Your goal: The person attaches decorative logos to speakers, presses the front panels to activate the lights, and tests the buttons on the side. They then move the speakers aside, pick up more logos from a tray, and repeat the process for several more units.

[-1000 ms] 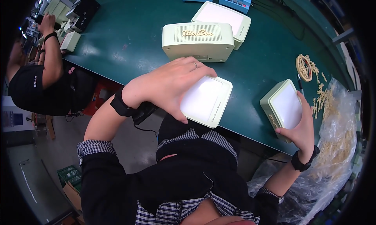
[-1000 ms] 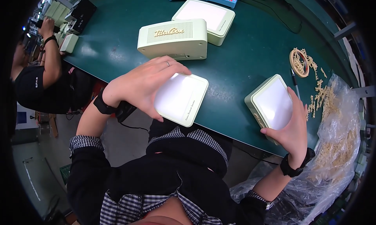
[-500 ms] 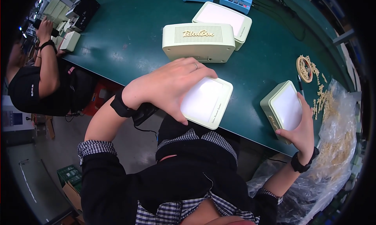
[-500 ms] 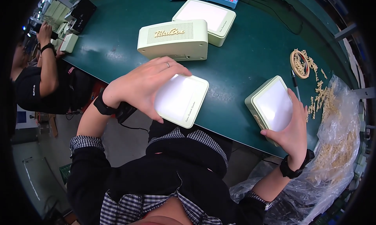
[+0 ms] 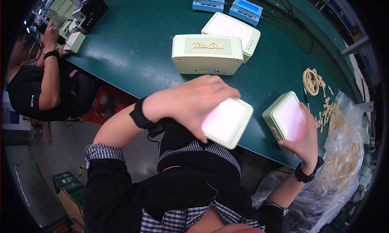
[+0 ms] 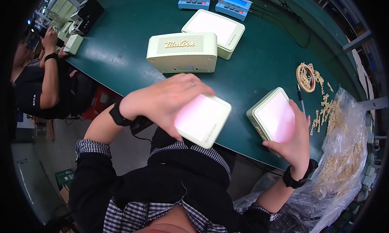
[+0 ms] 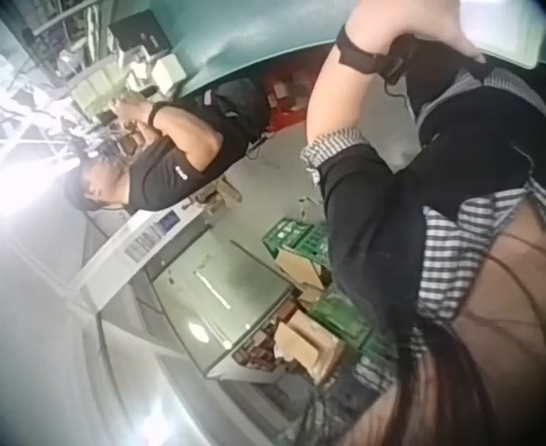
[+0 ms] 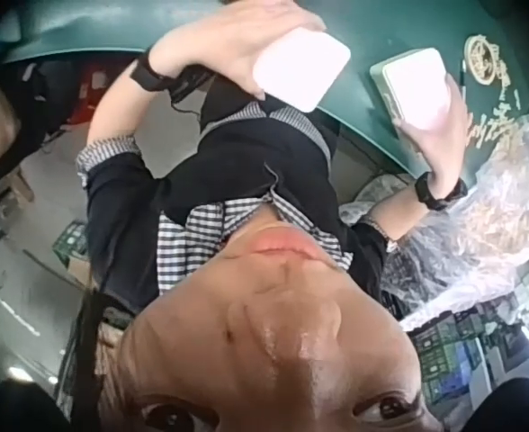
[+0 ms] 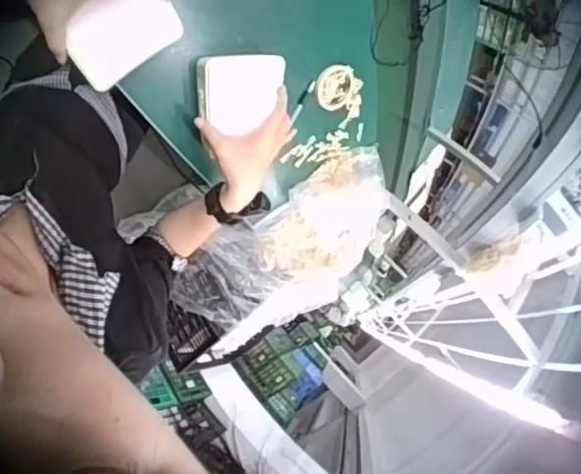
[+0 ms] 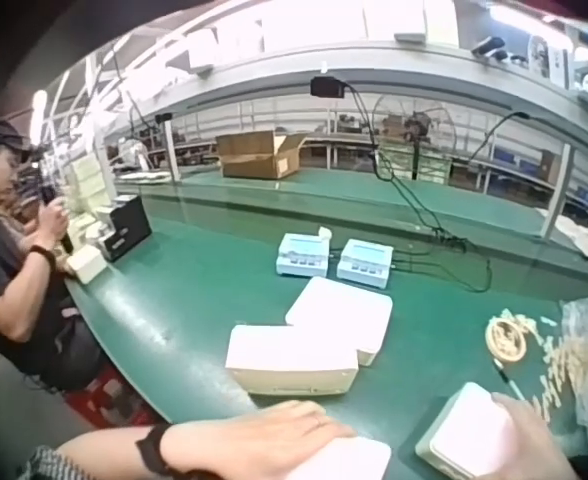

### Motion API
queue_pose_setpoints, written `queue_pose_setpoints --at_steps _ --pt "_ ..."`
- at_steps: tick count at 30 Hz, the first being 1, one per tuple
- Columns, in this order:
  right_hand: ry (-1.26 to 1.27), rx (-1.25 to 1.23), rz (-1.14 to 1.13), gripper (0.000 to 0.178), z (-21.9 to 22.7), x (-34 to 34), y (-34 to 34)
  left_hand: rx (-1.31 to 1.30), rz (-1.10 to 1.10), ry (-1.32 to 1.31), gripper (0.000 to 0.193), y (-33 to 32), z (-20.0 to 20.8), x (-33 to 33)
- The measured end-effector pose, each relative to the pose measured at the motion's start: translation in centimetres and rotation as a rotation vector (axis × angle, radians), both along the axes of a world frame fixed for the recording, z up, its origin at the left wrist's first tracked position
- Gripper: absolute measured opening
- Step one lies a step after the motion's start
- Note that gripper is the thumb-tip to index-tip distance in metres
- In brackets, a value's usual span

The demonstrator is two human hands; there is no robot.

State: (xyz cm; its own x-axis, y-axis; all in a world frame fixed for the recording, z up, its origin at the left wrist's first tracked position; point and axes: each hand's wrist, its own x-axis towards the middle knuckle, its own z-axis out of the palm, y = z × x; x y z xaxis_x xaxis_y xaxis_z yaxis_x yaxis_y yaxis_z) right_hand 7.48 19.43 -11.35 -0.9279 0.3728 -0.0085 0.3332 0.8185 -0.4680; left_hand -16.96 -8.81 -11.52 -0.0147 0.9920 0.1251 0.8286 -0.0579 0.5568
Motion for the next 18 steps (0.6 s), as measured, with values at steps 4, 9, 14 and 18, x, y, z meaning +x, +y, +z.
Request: queue_pose_setpoints --at_steps 4,9,14,18 --pt "0.01 0.028 0.024 0.114 -0.5 -2.0 0.2 0.114 -0.049 0.12 0.102 2.0 1.2 1.5" --pt "0.208 0.154 0.096 0.102 1.0 -2.8 -2.8 0.345 0.236 0.511 0.097 2.4 4.8 -0.9" --pt "0.142 0.09 0.425 0.084 1.3 -4.8 -9.9 0.052 0.482 0.455 0.078 -0.5 1.6 -6.0" --pt "0.107 0.241 0.383 0.075 -2.4 -5.1 -10.5 0.247 0.468 0.656 0.063 -2.5 1.0 -5.1"
